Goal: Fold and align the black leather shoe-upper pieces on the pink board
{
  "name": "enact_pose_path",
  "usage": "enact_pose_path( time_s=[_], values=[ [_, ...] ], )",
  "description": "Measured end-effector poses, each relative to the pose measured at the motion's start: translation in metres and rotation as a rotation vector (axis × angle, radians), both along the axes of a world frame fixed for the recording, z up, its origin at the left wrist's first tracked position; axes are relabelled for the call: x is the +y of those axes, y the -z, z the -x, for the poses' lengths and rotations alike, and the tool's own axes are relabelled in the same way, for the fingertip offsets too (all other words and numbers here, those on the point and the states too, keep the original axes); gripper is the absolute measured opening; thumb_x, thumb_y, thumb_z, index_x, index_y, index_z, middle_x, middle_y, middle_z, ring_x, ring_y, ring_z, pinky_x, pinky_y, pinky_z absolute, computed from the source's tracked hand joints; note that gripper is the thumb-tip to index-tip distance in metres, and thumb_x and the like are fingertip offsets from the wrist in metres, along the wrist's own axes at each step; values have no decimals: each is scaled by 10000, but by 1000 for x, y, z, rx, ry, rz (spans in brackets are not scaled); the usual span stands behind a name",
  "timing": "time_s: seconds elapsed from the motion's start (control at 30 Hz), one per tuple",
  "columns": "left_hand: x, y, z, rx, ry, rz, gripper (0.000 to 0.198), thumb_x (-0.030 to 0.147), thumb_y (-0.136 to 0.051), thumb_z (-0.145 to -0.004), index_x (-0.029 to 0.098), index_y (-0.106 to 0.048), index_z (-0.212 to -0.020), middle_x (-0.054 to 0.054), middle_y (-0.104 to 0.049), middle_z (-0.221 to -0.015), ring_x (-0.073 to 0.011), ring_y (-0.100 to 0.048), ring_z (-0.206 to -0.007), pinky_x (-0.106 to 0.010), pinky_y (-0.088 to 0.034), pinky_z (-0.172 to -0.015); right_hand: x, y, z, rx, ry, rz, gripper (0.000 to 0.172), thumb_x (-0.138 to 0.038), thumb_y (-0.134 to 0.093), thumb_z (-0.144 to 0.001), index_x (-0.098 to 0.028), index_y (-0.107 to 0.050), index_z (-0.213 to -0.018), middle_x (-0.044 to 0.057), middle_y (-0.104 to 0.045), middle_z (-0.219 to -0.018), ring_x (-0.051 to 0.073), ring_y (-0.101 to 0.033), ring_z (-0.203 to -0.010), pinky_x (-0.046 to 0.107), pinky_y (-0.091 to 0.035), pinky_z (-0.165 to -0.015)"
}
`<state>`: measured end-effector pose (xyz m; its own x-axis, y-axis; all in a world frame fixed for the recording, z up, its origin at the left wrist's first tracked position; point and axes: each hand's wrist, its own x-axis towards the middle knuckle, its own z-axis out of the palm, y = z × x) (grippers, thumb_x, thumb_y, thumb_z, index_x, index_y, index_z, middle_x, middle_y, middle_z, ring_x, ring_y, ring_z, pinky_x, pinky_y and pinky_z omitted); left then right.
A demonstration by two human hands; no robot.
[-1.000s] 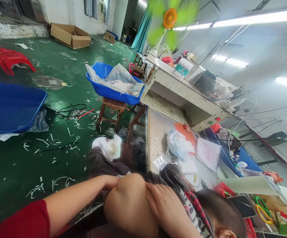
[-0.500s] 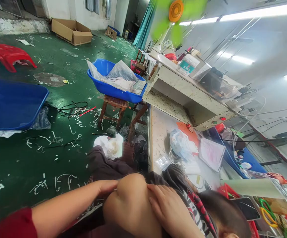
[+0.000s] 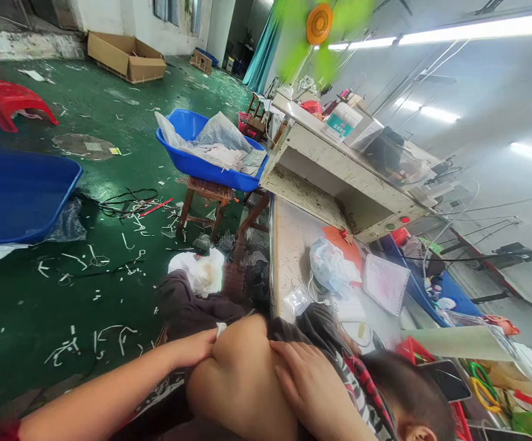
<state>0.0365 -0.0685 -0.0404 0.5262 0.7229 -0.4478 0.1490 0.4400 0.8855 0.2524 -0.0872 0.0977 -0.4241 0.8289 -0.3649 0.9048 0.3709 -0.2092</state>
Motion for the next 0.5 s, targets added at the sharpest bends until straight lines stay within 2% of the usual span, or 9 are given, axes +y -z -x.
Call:
enact_pose_path(
  time_s=[0.13, 0.33, 0.5],
  values=[
    [-8, -2, 6, 71, 46, -63, 408, 495, -606, -684, 166, -637, -924, -44, -680, -998, -253, -560, -1010, -328, -431, -895, 0, -2, -1, 13, 3, -1, 318, -149, -490, -850, -217, -567, -1151, 27, -650, -1070, 207, -581, -982, 332, -392, -884],
    [-18, -21, 12, 241, 43, -190, 254, 328, -456, -751, 194, -634, -872, -46, -683, -949, -236, -579, -944, -303, -417, -853, 1, -4, -1, 23, 5, 16, 306, -167, -493, -860, -215, -566, -1153, 29, -647, -1070, 213, -574, -986, 342, -386, -888],
    [-31, -32, 11, 300, 23, -242, 305, 280, -320, -801, 188, -608, -839, -58, -667, -922, -218, -586, -908, -292, -420, -807, 0, -3, -2, 40, 10, 32, 303, -169, -494, -863, -215, -566, -1153, 33, -643, -1083, 211, -569, -992, 338, -383, -893]
  ],
)
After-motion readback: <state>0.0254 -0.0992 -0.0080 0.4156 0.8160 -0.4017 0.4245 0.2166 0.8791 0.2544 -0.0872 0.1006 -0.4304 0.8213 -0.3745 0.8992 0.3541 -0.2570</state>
